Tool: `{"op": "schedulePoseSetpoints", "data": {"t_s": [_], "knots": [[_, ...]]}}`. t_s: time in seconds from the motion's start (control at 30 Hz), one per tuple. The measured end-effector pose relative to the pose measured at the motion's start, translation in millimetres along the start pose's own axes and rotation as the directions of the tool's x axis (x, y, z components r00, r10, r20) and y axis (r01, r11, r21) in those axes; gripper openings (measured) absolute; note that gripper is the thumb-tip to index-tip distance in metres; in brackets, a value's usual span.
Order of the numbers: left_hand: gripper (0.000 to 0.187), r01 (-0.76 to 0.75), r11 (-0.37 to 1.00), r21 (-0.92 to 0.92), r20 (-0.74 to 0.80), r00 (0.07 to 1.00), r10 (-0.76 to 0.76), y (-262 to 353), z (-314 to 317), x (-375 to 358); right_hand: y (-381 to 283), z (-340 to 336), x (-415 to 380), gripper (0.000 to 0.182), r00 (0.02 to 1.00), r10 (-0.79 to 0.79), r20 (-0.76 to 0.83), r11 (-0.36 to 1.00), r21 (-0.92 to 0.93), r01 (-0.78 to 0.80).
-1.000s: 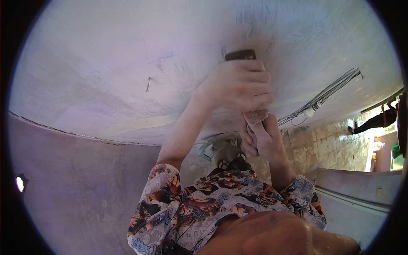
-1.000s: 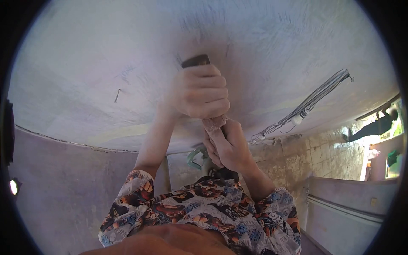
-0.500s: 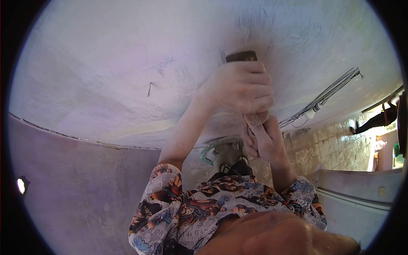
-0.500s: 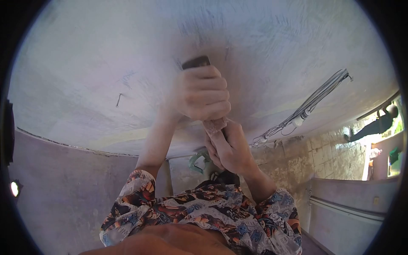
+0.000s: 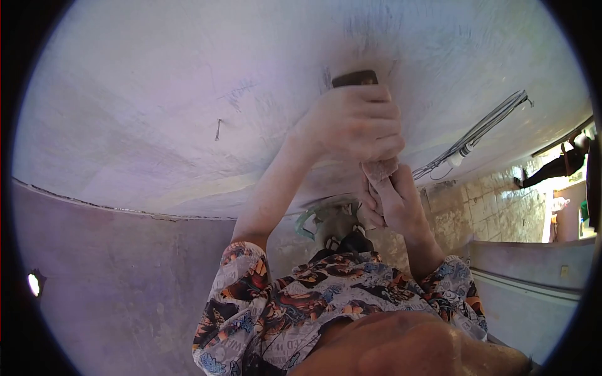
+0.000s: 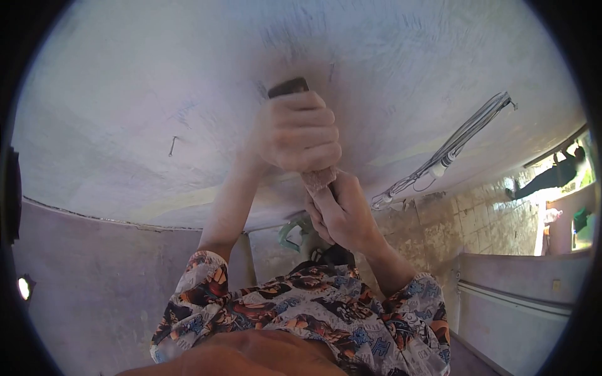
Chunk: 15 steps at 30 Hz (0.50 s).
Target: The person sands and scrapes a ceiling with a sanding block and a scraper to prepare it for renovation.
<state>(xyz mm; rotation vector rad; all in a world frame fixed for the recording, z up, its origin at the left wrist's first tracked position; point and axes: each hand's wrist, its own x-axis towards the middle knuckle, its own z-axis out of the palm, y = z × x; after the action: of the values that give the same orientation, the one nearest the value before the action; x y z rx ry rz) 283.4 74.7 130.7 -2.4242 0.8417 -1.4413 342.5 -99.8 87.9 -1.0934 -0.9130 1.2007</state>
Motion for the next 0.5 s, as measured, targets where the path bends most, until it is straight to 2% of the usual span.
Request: {"op": "schedulePoseSetpoints", "data": {"t_s": [0.03,0.13,0.2,0.3,0.43,0.5], "knots": [[0.02,-0.03,1.0,-0.01,0.05,0.998,0.03,-3,-4,4,0,1,1,0.037,1.0,0.0,-0.002,1.0,-0.003,0.0],[0.02,0.028,0.999,-0.045,-0.022,0.999,-0.029,6,5,-3,1,2,3,0.037,0.999,-0.046,-0.028,0.999,-0.02,0.046],[0.019,0.022,0.999,-0.05,-0.006,1.0,-0.022,7,4,-5,5,-3,0,0.036,0.997,0.069,-0.022,0.997,-0.038,-0.07],[0.019,0.002,1.0,-0.031,-0.011,1.0,-0.002,-1,-1,3,-9,8,1,0.034,0.999,-0.029,-0.028,0.999,-0.02,0.028],[0.018,0.022,0.999,-0.046,-0.005,1.0,-0.023,7,5,-3,1,1,-3,0.033,1.0,0.0,0.012,1.0,-0.013,0.0],[0.018,-0.008,0.999,-0.032,0.012,1.0,0.009,-2,0,0,-7,3,-2,0.033,0.999,0.035,-0.016,0.999,-0.024,-0.035]]}}
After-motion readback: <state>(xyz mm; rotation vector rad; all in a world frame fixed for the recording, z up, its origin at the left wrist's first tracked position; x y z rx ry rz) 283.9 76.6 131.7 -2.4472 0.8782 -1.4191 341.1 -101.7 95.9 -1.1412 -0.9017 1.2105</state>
